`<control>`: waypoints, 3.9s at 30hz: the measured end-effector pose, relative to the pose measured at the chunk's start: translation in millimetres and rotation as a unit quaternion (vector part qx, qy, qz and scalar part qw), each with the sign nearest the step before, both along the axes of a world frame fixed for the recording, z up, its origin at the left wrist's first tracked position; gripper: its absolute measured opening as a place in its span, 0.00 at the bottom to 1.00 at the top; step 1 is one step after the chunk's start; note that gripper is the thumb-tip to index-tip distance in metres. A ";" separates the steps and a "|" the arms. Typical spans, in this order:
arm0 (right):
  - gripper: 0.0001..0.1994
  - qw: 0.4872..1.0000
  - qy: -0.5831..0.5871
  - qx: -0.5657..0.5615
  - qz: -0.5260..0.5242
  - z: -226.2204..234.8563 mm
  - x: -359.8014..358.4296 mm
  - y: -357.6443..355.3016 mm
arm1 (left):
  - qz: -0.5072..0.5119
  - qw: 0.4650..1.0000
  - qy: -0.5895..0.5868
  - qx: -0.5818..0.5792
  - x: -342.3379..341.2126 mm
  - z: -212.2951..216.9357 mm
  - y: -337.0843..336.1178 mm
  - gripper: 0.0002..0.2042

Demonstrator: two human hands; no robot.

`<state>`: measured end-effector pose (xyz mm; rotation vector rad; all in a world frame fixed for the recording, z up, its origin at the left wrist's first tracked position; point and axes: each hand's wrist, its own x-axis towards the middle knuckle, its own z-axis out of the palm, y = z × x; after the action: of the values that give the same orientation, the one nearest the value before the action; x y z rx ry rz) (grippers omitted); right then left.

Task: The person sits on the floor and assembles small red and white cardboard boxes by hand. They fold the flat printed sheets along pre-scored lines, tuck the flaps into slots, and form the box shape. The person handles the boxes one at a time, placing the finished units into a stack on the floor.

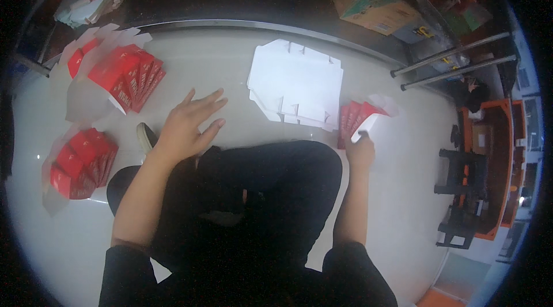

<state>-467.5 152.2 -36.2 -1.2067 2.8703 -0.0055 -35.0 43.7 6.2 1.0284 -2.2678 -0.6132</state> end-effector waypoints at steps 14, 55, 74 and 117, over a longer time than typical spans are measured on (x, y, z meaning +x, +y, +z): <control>0.40 0.977 -0.039 0.144 0.153 -122.5 -26.7 -238.6 | 0.148 0.980 -0.021 0.135 29.4 -30.0 -33.9 0.20; 0.54 0.983 -0.071 0.145 -0.082 -92.1 -9.3 -212.7 | 0.117 0.963 -0.121 0.208 15.0 -32.7 -30.7 0.25; 0.65 0.978 -0.103 0.120 -0.138 -126.4 -49.0 -215.8 | 0.106 0.962 -0.138 0.210 10.2 -34.1 -30.0 0.26; 0.23 0.858 -0.433 -0.197 0.195 -63.6 77.7 -181.5 | 0.336 0.872 0.280 0.222 20.1 -145.8 -81.2 0.17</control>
<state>-389.8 -29.2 -99.8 -1.3419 1.8495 -0.9075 -14.9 -37.6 -139.6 1.5117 -1.1717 -0.9766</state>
